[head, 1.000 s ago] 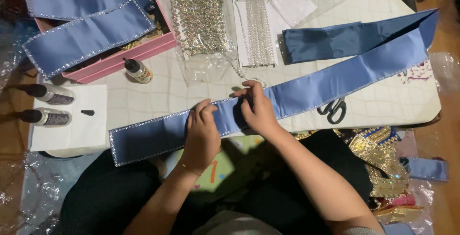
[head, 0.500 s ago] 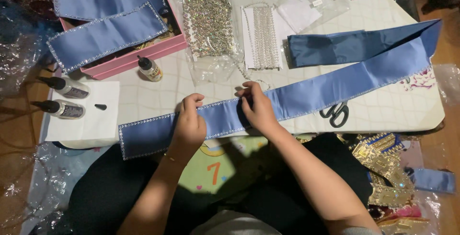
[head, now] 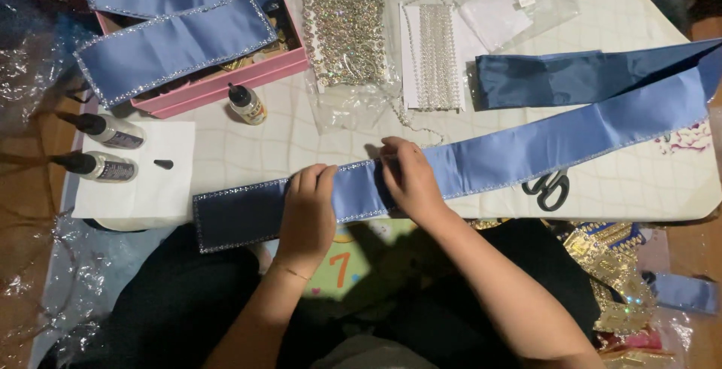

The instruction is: Applying glue and rhinestone trim to a blue satin ribbon to create a decorative sash.

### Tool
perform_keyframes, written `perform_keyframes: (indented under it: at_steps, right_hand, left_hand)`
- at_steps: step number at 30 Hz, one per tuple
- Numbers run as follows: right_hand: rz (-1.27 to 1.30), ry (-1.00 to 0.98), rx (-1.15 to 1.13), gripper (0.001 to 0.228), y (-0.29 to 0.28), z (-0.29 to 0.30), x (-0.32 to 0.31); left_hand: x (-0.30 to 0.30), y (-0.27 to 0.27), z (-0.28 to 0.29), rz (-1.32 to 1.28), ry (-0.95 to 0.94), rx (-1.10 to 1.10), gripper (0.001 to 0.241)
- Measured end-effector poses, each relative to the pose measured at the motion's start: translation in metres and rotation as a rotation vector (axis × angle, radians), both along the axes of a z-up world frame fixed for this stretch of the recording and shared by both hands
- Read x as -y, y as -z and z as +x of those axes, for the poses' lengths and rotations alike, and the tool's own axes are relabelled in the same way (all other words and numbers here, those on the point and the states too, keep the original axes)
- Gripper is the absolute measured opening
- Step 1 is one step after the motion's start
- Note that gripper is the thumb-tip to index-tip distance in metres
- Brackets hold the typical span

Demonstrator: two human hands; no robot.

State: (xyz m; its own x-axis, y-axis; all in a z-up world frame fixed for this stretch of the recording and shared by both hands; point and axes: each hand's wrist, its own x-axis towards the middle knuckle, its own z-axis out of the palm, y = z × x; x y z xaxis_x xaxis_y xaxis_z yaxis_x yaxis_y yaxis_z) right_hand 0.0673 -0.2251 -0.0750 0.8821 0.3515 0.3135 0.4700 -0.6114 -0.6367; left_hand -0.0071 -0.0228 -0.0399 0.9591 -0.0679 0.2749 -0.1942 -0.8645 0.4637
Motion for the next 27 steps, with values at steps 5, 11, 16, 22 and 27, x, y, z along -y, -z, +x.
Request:
perform_keyframes:
  at_steps: [5, 11, 16, 22, 27]
  right_hand:
    - [0.085, 0.046, -0.178, 0.035, 0.002, 0.0, -0.026]
    - [0.043, 0.079, -0.174, 0.039, 0.011, 0.007, -0.04]
    - [0.024, 0.092, -0.192, 0.041, 0.006, 0.007, -0.046]
    - [-0.07, 0.07, -0.091, 0.045, 0.013, 0.007, -0.043]
    - [-0.118, 0.048, -0.002, 0.043, 0.02, 0.008, -0.041]
  left_hand:
    - [0.006, 0.01, -0.001, -0.104, 0.042, 0.001, 0.053]
    - [0.008, -0.006, -0.004, -0.011, 0.002, 0.069, 0.054]
    - [0.006, -0.002, -0.01, 0.06, -0.041, -0.024, 0.065]
    - [0.003, 0.007, -0.013, 0.1, -0.072, -0.101, 0.069]
    - [0.001, 0.003, -0.014, 0.065, -0.058, -0.166, 0.077]
